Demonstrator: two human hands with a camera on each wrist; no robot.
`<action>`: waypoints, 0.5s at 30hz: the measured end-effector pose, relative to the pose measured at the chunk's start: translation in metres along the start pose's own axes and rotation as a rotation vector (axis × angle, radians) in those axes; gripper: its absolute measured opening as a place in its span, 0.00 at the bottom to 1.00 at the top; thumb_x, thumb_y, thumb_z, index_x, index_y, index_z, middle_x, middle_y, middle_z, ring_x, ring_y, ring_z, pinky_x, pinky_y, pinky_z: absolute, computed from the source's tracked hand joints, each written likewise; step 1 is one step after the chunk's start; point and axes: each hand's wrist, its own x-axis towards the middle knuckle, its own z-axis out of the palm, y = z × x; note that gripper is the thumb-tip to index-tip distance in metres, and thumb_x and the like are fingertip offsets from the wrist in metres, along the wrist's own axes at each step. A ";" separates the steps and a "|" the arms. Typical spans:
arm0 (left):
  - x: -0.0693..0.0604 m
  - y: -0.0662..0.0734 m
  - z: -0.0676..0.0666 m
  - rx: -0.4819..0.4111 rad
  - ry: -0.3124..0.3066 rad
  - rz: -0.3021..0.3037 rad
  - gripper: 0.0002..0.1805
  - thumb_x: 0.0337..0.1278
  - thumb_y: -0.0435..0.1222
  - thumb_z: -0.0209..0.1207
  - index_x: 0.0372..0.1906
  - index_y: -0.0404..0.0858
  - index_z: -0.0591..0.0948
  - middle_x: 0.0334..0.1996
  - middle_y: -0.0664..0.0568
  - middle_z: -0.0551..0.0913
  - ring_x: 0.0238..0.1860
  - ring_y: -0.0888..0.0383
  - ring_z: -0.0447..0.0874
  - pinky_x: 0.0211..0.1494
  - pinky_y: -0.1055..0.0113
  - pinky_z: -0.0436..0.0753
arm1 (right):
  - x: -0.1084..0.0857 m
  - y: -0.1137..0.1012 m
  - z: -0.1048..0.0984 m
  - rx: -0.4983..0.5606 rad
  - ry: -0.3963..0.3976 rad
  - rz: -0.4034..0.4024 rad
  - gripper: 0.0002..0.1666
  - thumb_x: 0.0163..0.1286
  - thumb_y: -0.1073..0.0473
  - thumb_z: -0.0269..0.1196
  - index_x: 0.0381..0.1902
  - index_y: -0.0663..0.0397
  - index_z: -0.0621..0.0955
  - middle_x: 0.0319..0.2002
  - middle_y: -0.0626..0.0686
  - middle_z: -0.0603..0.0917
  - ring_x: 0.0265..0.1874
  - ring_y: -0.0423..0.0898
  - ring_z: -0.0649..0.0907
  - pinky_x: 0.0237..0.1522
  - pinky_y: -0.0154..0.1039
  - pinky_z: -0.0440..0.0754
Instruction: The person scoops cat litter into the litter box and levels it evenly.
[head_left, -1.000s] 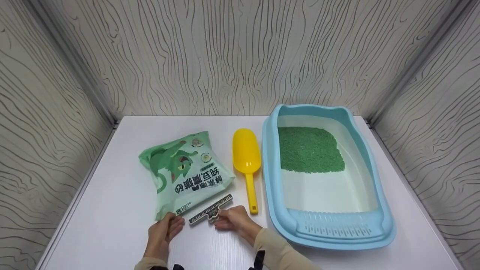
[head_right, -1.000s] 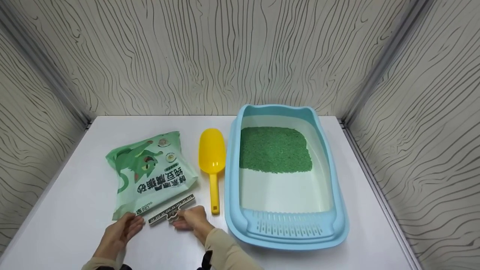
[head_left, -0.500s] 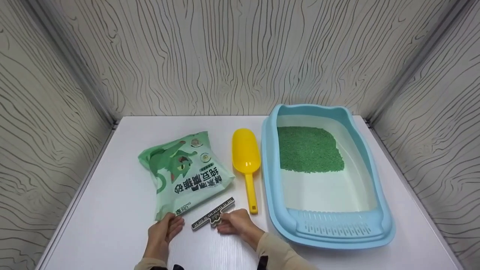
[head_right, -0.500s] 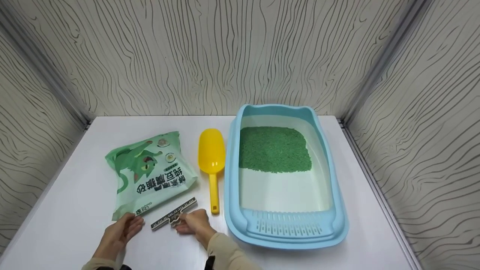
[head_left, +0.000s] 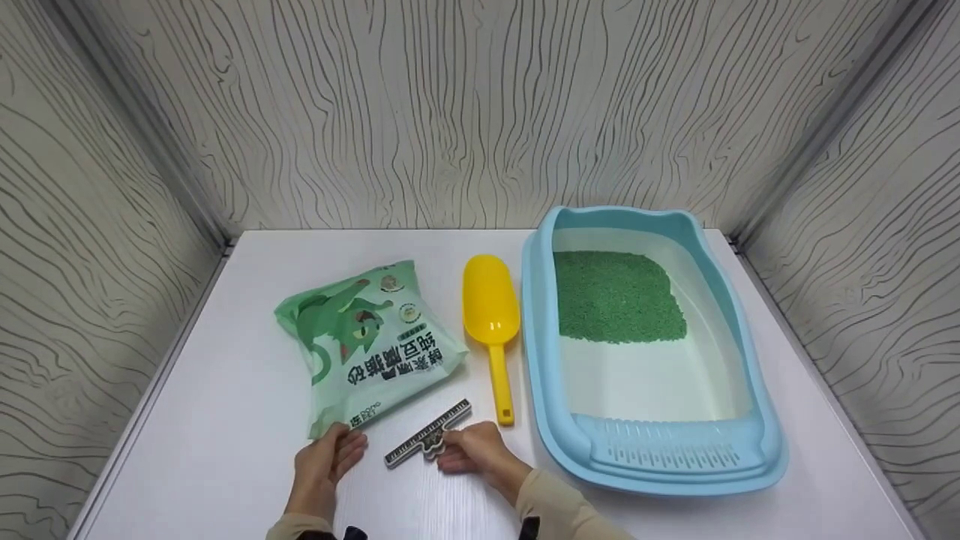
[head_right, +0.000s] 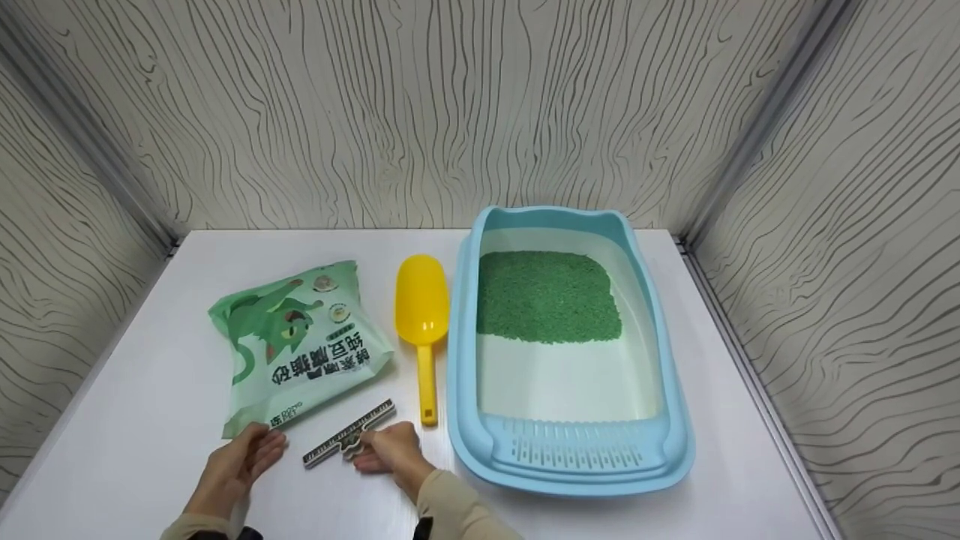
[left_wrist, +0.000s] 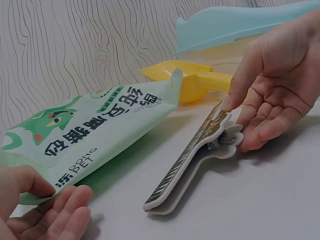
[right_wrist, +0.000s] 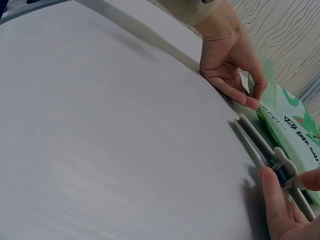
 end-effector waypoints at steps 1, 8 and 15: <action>0.000 0.000 0.000 -0.003 0.000 0.001 0.09 0.60 0.36 0.55 0.36 0.35 0.81 0.20 0.55 0.87 0.26 0.63 0.89 0.37 0.73 0.87 | 0.000 0.000 0.000 -0.002 0.001 0.002 0.12 0.64 0.63 0.59 0.37 0.71 0.80 0.22 0.54 0.88 0.23 0.43 0.88 0.32 0.37 0.89; 0.000 -0.001 0.001 0.014 0.008 0.006 0.11 0.60 0.36 0.55 0.41 0.33 0.78 0.21 0.56 0.87 0.26 0.63 0.88 0.38 0.73 0.87 | -0.001 0.003 0.001 0.020 0.006 -0.031 0.12 0.62 0.65 0.59 0.35 0.72 0.81 0.19 0.55 0.87 0.18 0.42 0.87 0.28 0.37 0.88; 0.000 -0.001 0.000 0.034 0.001 0.011 0.15 0.61 0.38 0.54 0.46 0.31 0.78 0.22 0.56 0.87 0.27 0.64 0.88 0.39 0.73 0.87 | 0.000 0.004 0.000 0.004 0.024 -0.020 0.13 0.62 0.63 0.60 0.35 0.72 0.81 0.18 0.53 0.86 0.19 0.42 0.87 0.27 0.36 0.88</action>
